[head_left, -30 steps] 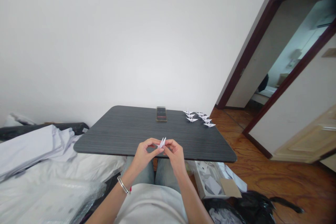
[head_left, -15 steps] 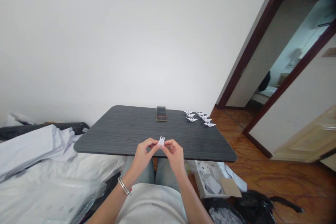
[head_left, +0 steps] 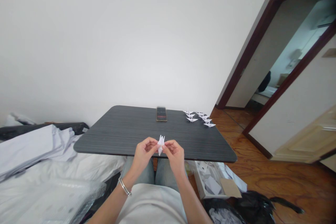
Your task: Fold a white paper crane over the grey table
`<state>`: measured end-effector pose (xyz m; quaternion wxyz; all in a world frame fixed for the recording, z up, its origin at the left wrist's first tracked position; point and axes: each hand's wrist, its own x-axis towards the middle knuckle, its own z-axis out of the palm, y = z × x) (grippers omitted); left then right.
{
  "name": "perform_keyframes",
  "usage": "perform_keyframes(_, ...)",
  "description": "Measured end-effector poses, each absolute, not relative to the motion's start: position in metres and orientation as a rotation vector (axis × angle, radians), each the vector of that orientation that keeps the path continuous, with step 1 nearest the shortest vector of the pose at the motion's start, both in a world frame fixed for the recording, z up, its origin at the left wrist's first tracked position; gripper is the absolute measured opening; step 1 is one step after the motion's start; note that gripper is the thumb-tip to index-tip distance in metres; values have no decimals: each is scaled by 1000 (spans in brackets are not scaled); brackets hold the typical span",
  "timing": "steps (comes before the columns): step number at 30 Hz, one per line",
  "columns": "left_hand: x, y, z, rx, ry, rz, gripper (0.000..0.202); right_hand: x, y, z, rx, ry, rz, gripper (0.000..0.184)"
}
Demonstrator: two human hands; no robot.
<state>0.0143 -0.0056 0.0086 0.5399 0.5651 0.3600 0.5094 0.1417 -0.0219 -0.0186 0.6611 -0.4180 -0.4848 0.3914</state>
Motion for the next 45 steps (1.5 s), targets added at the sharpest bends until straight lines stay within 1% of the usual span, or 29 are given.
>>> perform_keyframes(6,12,-4,10,1315,833,1123,16,145,-21,-15,-915,-1111,959,10)
perform_keyframes(9,11,-2,10,1321,829,1133,15,146,-23,-12,-870,-1117,990,12)
perform_keyframes(15,10,0,8,1335,849,1140,13,147,-23,-8,-843,-1156,1053,10)
perform_keyframes(21,10,1,6,1374,810,1092,15,148,-21,-13,-814,-1083,1111,7)
perform_keyframes(27,9,0,9,1330,762,1084,12,150,-21,-13,-774,-1098,1102,4)
perform_keyframes(39,9,-2,17,1260,713,1076,7,149,-24,-9,-764,-1137,1037,6)
perform_keyframes(42,8,-3,17,1286,721,1070,10,150,-24,-10,-783,-1149,999,9)
perform_keyframes(45,7,-3,17,1295,716,1058,18,150,-23,-10,-808,-1164,960,10)
